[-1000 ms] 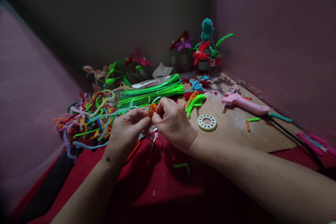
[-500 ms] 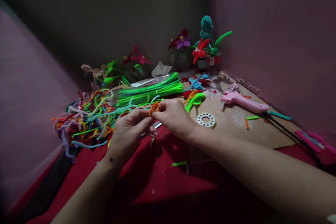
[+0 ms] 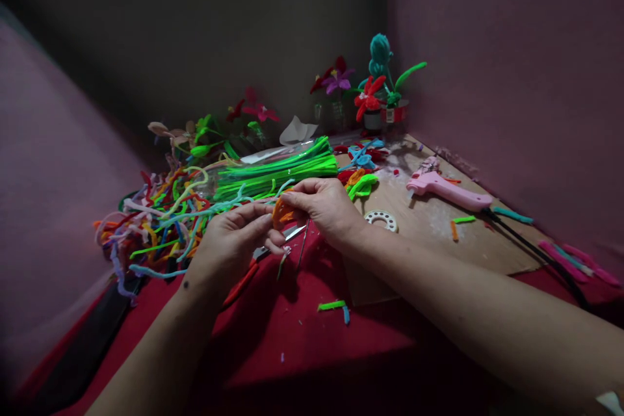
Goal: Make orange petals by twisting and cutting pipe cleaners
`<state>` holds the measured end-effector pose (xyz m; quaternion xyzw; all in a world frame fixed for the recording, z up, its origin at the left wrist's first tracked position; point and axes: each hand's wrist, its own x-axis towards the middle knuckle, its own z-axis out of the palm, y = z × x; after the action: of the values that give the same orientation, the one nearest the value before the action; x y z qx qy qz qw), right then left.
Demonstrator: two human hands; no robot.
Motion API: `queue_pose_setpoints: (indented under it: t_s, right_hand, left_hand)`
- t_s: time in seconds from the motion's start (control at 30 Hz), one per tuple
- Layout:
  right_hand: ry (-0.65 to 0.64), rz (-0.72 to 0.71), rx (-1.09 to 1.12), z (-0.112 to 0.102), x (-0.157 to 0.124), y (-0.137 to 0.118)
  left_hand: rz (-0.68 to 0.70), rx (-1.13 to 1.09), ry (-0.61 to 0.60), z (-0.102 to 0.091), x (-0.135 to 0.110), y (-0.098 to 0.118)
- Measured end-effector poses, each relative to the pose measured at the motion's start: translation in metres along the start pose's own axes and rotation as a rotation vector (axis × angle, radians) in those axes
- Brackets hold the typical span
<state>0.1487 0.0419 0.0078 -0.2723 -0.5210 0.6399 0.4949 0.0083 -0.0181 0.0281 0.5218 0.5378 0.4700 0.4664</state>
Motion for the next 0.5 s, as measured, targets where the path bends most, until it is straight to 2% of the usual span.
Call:
queue_pose_setpoints:
  t_s: [0.33,0.5]
  right_hand:
    - [0.02,0.063,0.094,0.0012,-0.0002,0.0028]
    - [-0.042,0.114,0.143,-0.0001,0.001,0.0045]
  left_hand:
    - [0.0,-0.017,-0.089,-0.0039,-0.0011,0.0004]
    - [0.017,-0.02,-0.044,-0.0058,0.0006,-0.0011]
